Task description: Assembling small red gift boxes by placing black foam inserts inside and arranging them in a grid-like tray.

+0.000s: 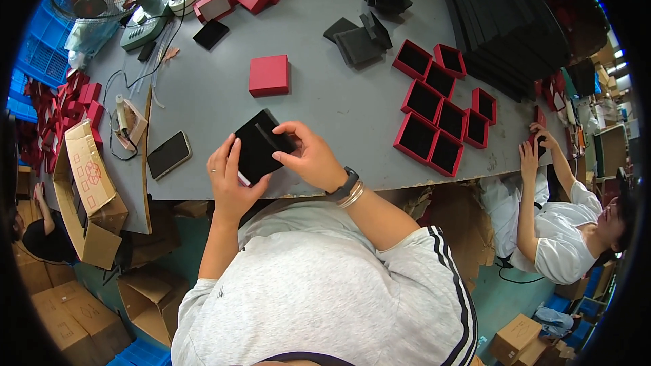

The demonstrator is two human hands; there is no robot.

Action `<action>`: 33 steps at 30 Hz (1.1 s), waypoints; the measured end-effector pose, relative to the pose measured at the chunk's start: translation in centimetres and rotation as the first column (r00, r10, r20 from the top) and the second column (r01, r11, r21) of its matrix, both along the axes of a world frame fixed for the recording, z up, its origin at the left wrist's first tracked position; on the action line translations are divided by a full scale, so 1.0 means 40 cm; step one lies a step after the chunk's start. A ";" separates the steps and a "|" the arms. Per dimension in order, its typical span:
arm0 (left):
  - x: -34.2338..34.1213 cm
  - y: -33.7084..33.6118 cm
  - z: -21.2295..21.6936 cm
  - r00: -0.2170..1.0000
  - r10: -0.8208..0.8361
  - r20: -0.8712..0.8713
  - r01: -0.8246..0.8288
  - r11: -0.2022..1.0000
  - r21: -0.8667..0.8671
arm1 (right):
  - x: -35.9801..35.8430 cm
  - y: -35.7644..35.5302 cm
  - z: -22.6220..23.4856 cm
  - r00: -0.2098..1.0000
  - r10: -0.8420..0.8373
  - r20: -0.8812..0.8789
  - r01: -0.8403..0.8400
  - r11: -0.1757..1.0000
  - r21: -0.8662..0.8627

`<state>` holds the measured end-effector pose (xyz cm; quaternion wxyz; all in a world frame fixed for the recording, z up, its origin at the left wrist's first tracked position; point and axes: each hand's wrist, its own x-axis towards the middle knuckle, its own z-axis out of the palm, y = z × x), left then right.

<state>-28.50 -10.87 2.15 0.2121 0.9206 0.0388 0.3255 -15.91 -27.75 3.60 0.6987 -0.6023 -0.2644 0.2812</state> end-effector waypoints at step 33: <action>-0.054 0.043 -0.114 0.918 -0.092 -0.385 -0.025 0.958 -0.286 | -0.013 0.021 -0.046 0.520 0.641 0.564 -0.011 0.666 -0.746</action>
